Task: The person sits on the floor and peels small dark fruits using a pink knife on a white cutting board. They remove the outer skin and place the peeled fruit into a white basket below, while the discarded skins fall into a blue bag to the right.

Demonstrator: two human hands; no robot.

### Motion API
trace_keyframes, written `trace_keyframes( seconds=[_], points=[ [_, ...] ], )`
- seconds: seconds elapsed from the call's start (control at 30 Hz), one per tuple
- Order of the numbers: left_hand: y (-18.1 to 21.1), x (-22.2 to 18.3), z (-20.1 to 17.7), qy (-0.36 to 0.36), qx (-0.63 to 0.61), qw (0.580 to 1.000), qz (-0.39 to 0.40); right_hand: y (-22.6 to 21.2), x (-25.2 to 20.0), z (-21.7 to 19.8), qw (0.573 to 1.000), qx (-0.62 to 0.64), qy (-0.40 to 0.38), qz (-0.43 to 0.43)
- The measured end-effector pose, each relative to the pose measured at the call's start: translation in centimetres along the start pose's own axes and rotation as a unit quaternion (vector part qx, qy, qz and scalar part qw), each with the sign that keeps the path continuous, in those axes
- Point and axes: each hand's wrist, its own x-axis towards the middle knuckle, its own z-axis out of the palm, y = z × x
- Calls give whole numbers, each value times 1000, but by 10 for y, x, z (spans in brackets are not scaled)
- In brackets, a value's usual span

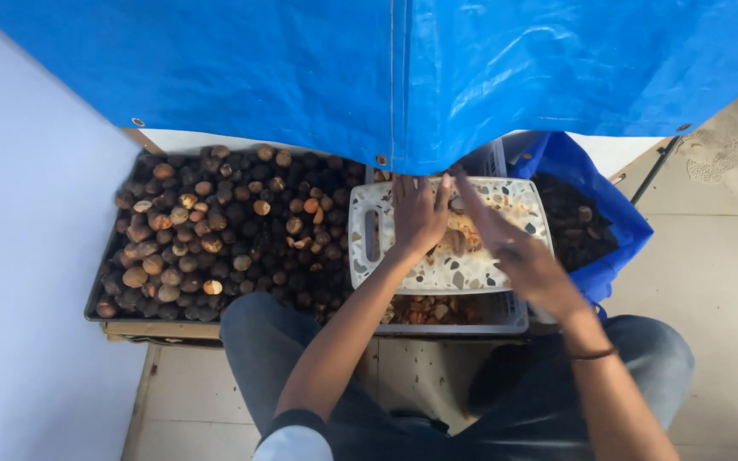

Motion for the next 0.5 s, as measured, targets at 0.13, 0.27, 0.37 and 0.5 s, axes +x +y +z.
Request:
trace_keyframes(
  seconds=[0.13,0.27,0.37,0.5],
  points=[
    [-32,6,36,-14,58,995,74,-12,-5,-35,993,118,-13,22],
    [-36,17,50,-68,89,976,186,-15,-8,-40,992,112,31,47],
    [-32,25,60,-113,58,977,173,-31,-12,-50,991,120,51,32],
    [-26,14,60,-198,45,961,186,-23,-15,-48,990,117,71,29]
  ],
)
